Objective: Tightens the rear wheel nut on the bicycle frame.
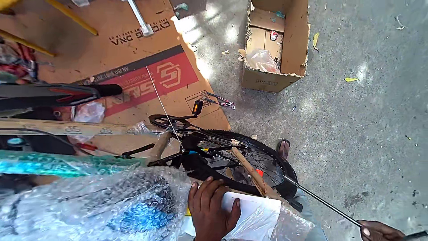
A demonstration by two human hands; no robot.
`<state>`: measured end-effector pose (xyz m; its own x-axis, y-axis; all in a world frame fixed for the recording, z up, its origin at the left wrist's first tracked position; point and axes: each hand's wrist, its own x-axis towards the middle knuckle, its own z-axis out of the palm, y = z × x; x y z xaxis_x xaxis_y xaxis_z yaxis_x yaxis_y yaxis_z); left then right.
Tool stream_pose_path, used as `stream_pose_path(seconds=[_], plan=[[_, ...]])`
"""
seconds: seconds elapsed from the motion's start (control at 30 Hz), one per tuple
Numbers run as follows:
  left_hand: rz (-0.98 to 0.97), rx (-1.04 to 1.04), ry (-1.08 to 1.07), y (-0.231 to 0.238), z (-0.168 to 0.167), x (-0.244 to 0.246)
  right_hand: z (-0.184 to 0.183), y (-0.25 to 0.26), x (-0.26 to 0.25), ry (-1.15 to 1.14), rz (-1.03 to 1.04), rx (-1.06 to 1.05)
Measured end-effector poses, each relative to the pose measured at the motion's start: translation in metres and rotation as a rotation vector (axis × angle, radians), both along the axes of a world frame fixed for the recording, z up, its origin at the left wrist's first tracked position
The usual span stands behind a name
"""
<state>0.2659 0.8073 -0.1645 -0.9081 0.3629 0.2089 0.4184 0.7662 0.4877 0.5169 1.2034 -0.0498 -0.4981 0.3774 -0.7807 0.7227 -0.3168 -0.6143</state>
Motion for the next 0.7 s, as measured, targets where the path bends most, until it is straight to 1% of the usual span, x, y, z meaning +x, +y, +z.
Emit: stream_pose_path(seconds=[0.07,0.13,0.23,0.33,0.47,0.53,0.6,0.7], plan=[[0.048,-0.014,-0.012,-0.001,0.001,0.001,-0.011,0.016,-0.045,0.021,0.114,0.022],[0.086,-0.038,-0.033,0.001,0.005,0.001,-0.030,0.032,-0.092,0.046,0.233,0.029],[0.151,-0.065,-0.052,0.004,0.008,0.002,-0.076,0.049,-0.171,0.105,0.422,0.031],[0.218,-0.093,-0.071,0.007,0.009,0.002,-0.121,0.053,-0.257,0.132,0.651,0.043],[0.233,-0.112,-0.079,0.009,0.011,0.004,-0.157,0.032,-0.362,0.181,0.870,0.041],[0.230,-0.115,-0.056,0.007,0.008,0.002,-0.173,0.015,-0.406,0.248,0.920,-0.028],[0.233,-0.120,-0.053,0.006,0.008,0.002,-0.186,-0.002,-0.440,0.312,0.985,-0.093],[0.231,-0.118,-0.064,0.004,0.008,0.003,-0.203,-0.030,-0.473,0.347,1.091,-0.131]])
